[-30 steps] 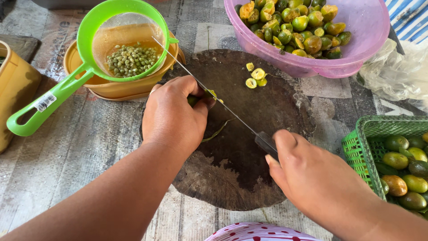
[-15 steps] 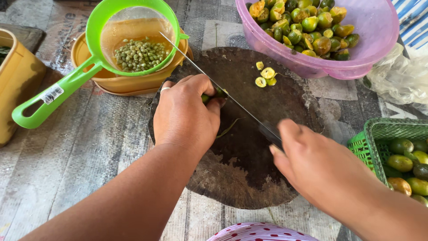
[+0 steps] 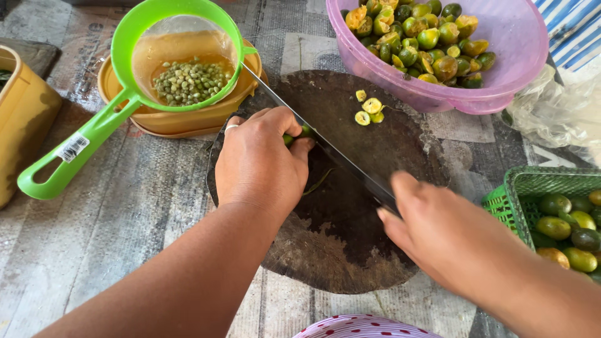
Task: The person cuts small green citrus fruits in half on a wooden board using a knife, then squeezes the juice and seeds through a green strainer into a container. The person repeatedly picks up fruits, cuts them, and squeezes them, accumulating juice and seeds in the strainer.
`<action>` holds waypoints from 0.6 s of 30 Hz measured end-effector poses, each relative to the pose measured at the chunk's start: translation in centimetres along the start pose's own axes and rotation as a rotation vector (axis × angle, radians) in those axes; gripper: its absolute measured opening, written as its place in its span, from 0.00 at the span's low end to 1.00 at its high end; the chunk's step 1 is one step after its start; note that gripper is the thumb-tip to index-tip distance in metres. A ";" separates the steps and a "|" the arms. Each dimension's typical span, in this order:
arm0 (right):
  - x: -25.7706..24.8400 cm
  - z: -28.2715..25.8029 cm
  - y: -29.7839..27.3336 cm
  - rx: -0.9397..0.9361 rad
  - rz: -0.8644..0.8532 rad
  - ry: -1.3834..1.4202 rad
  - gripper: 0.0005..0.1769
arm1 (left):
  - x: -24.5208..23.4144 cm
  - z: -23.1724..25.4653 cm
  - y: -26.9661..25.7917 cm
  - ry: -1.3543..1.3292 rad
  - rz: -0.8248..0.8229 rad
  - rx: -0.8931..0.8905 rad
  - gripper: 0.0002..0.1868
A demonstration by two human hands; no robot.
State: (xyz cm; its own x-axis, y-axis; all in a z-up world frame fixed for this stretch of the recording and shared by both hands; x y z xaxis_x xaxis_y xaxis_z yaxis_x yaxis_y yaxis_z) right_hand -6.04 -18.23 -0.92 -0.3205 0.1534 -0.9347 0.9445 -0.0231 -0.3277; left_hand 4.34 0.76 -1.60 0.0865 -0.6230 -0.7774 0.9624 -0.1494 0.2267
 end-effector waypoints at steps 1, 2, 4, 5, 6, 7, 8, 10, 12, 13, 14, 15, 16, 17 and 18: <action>0.1 0.5 -0.6 0.025 -0.025 -0.009 0.22 | 0.0 0.0 0.0 -0.001 -0.003 -0.007 0.10; 0.3 1.0 -1.2 0.053 -0.051 -0.017 0.22 | 0.0 -0.1 0.0 -0.002 -0.010 -0.013 0.10; 0.7 1.9 -1.9 0.103 -0.106 -0.023 0.23 | 0.0 -0.1 0.0 -0.003 0.000 0.006 0.10; 0.8 2.3 -2.3 0.126 -0.135 -0.020 0.23 | -0.1 -0.1 0.0 -0.003 0.016 0.030 0.11; 1.0 2.5 -2.7 0.150 -0.164 -0.011 0.22 | -0.2 -0.1 0.1 0.001 0.029 0.059 0.11; 1.1 2.6 -2.9 0.158 -0.161 -0.014 0.22 | -0.1 0.0 0.1 0.002 0.007 0.053 0.12; 1.2 2.6 -2.9 0.160 -0.158 -0.021 0.22 | -0.1 0.0 0.1 0.005 -0.011 0.042 0.12; 1.1 2.4 -2.9 0.166 -0.153 -0.040 0.22 | -0.2 -0.1 0.2 0.002 -0.035 0.029 0.12; 1.0 2.3 -2.9 0.173 -0.148 -0.068 0.22 | -0.3 -0.3 0.1 -0.012 -0.046 0.020 0.13; 1.0 2.3 -2.8 0.177 -0.139 -0.059 0.22 | -0.5 -0.4 0.0 -0.005 -0.031 0.048 0.13; 1.0 2.4 -2.8 0.186 -0.130 -0.047 0.22 | -0.6 -0.6 -0.1 0.002 -0.020 0.080 0.14; 1.1 2.6 -2.8 0.195 -0.121 -0.034 0.22 | -0.8 -0.8 -0.1 0.008 -0.009 0.112 0.15; 1.1 2.7 -2.9 0.171 -0.087 0.005 0.22 | -1.0 -1.1 0.0 0.042 0.004 0.112 0.14; 1.2 2.9 -2.9 0.146 -0.053 0.045 0.22 | -1.3 -1.6 0.2 0.075 0.018 0.113 0.13; 1.2 3.1 -3.0 0.120 -0.018 0.084 0.22 | -1.7 -2.2 0.4 0.108 0.032 0.112 0.12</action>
State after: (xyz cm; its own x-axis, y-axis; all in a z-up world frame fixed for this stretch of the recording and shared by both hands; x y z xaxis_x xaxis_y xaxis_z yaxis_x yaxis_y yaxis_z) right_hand -9.45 -21.01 -1.50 -0.3258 0.2366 -0.9154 0.9215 -0.1369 -0.3634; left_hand 5.14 3.40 -1.47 0.1499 -0.5432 -0.8261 0.9247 -0.2188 0.3116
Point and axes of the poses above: each hand's wrist, its own y-axis towards the middle knuckle, its own x-axis out of the palm, z = x × y, the point moved 2 cm from there along y, towards the middle knuckle, and after that the axes turned 3 degrees about y, right-handed, at the moved point
